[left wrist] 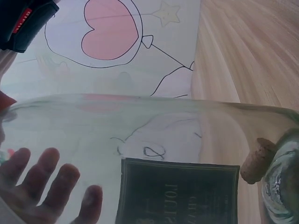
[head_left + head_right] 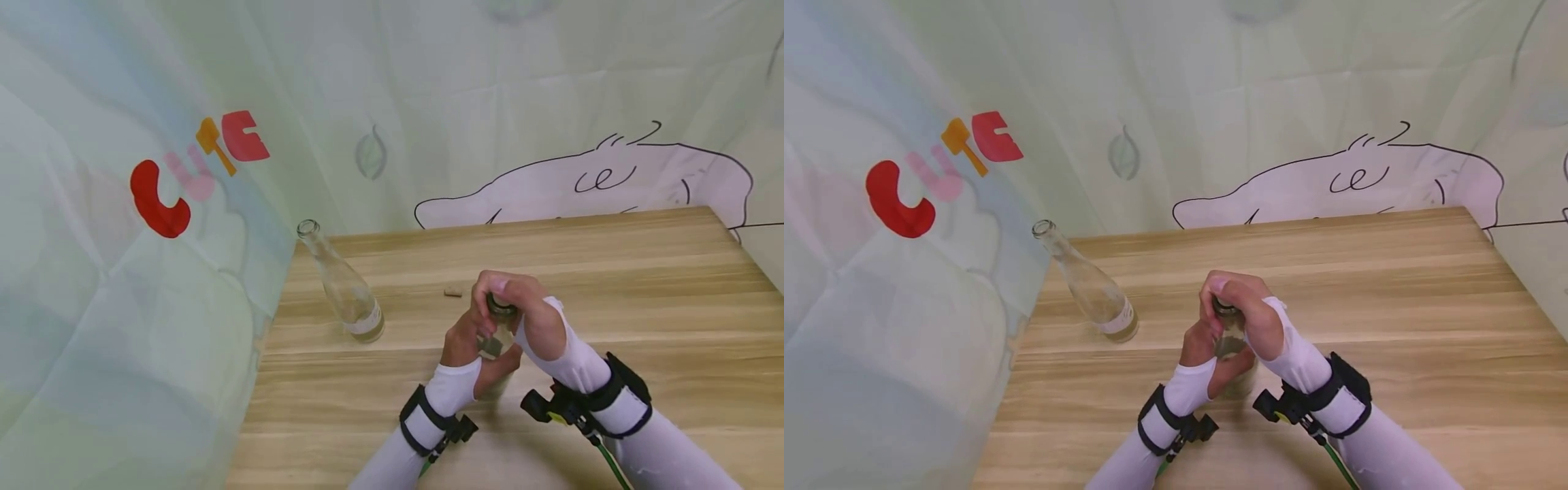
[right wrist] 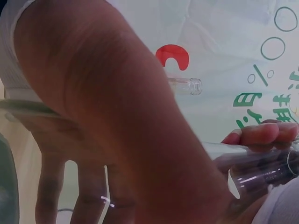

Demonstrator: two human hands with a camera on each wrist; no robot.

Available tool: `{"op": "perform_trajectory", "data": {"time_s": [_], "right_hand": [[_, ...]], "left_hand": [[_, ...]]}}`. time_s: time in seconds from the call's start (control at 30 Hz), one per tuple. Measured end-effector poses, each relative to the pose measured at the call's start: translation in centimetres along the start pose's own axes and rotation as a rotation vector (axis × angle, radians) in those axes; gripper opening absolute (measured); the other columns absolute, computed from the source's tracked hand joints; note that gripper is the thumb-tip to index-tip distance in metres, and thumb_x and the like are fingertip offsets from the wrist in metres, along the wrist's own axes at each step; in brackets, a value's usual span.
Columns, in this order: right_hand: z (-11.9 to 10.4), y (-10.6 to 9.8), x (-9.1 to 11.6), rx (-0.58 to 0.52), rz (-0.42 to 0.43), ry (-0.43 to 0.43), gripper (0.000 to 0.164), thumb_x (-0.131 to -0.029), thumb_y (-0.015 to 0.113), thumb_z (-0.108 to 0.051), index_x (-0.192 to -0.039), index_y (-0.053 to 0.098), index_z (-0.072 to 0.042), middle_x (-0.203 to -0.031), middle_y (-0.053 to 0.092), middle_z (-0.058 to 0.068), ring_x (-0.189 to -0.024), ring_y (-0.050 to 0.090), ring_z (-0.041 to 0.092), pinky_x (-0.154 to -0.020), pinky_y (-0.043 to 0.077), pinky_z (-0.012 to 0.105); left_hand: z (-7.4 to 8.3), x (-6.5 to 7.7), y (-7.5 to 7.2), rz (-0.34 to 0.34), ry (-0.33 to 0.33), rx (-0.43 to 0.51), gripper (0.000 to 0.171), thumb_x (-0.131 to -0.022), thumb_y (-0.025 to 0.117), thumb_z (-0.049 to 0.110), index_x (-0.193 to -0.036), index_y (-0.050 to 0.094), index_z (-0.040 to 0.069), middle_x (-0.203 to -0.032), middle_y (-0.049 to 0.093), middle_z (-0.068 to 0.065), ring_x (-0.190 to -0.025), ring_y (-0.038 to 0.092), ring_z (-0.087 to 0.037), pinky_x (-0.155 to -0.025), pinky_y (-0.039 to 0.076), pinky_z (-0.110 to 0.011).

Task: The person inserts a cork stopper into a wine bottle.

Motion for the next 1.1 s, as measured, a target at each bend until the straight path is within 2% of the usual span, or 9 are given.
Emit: {"op": "perform_trajectory", "data": {"time_s": [0.2, 0.3, 0.4, 0.5, 0.63, 0.7, 0.77, 0.97, 1.1], "right_hand": [[0.2, -0.1, 0.3, -0.03, -0.006, 0.006, 0.034, -0.099, 0.026, -0.01, -0.083, 0.054, -0.001, -0.065, 0.051, 0.012, -0.057, 0.05, 0.027, -0.052, 0.046, 0.041], [0.3, -0.4, 0.8, -0.017, -0.006, -0.016, 0.036, -0.101, 0.028, -0.018, -0.1, 0.058, 0.002, -0.077, 0.06, 0.016, -0.069, 0.057, 0.028, -0.062, 0.049, 0.041], [0.4, -0.8, 1.4, 0.065, 0.009, -0.071, 0.04, -0.098, 0.043, -0.018, -0.129, 0.051, 0.005, -0.102, 0.065, 0.023, -0.09, 0.062, 0.034, -0.081, 0.049, 0.043], [1.0, -0.9, 2.0, 0.179, 0.046, -0.089, 0.052, -0.09, 0.059, -0.006, -0.14, 0.045, 0.003, -0.116, 0.066, 0.023, -0.103, 0.062, 0.037, -0.091, 0.047, 0.043], [2.0, -0.8, 2.5, 0.239, 0.143, -0.015, 0.03, -0.086, 0.066, 0.005, -0.114, 0.063, -0.005, -0.098, 0.068, 0.01, -0.089, 0.064, 0.026, -0.079, 0.051, 0.034], [2.3, -0.7, 2.5, 0.246, 0.197, 0.006, 0.017, -0.087, 0.066, 0.006, -0.098, 0.065, -0.007, -0.087, 0.065, 0.007, -0.079, 0.062, 0.021, -0.072, 0.05, 0.031], [2.4, -0.5, 2.4, 0.255, 0.25, -0.003, 0.014, -0.088, 0.065, 0.006, -0.088, 0.063, -0.008, -0.08, 0.062, 0.006, -0.072, 0.059, 0.019, -0.067, 0.048, 0.03], [2.4, -0.1, 2.1, 0.265, 0.298, -0.07, 0.017, -0.088, 0.063, 0.008, -0.083, 0.061, -0.007, -0.071, 0.059, 0.006, -0.061, 0.057, 0.02, -0.061, 0.047, 0.03], [2.4, -0.1, 2.1, 0.246, 0.304, -0.083, 0.016, -0.088, 0.062, 0.01, -0.084, 0.06, -0.006, -0.066, 0.059, 0.006, -0.058, 0.057, 0.018, -0.059, 0.047, 0.029]], "left_hand": [[-0.1, 0.0, -0.1, -0.014, -0.018, 0.004, 0.051, -0.071, 0.081, 0.014, -0.115, 0.057, 0.006, -0.105, 0.066, -0.006, -0.095, 0.063, -0.012, -0.079, 0.052, -0.021], [0.1, -0.2, 0.0, -0.023, 0.022, 0.043, 0.063, -0.072, 0.08, 0.01, -0.128, 0.052, 0.006, -0.116, 0.065, -0.008, -0.102, 0.063, -0.014, -0.085, 0.052, -0.025], [0.3, -0.4, 0.0, -0.007, 0.09, 0.027, 0.064, -0.072, 0.08, 0.007, -0.129, 0.051, 0.003, -0.117, 0.065, -0.01, -0.103, 0.064, -0.015, -0.086, 0.052, -0.025], [0.4, -0.4, 0.0, 0.01, 0.128, -0.029, 0.057, -0.072, 0.083, 0.007, -0.122, 0.057, 0.002, -0.112, 0.067, -0.01, -0.101, 0.064, -0.016, -0.086, 0.051, -0.025], [0.5, -0.5, 0.0, -0.024, 0.079, -0.059, 0.07, -0.072, 0.088, 0.011, -0.131, 0.053, 0.0, -0.119, 0.066, -0.013, -0.109, 0.062, -0.017, -0.091, 0.05, -0.026], [0.4, -0.4, -0.1, -0.031, 0.068, -0.064, 0.074, -0.071, 0.09, 0.011, -0.133, 0.052, -0.002, -0.12, 0.066, -0.015, -0.11, 0.063, -0.018, -0.092, 0.05, -0.027], [0.5, -0.2, -0.2, -0.02, 0.089, -0.093, 0.069, -0.071, 0.089, 0.012, -0.129, 0.054, -0.004, -0.114, 0.067, -0.016, -0.103, 0.064, -0.019, -0.089, 0.052, -0.027], [0.2, 0.0, -0.5, -0.017, 0.071, -0.061, 0.059, -0.072, 0.086, 0.013, -0.121, 0.057, -0.003, -0.105, 0.066, -0.014, -0.096, 0.064, -0.018, -0.085, 0.052, -0.026], [0.3, -0.3, -0.4, -0.039, 0.09, -0.047, 0.071, -0.069, 0.089, 0.013, -0.127, 0.051, -0.002, -0.111, 0.065, -0.012, -0.102, 0.062, -0.016, -0.09, 0.05, -0.025]]}}
Point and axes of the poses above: each hand's wrist, its own x-axis away from the middle knuckle, its own y-axis out of the palm, z = x × y, the point moved 6 cm from there along -x, towards the middle knuckle
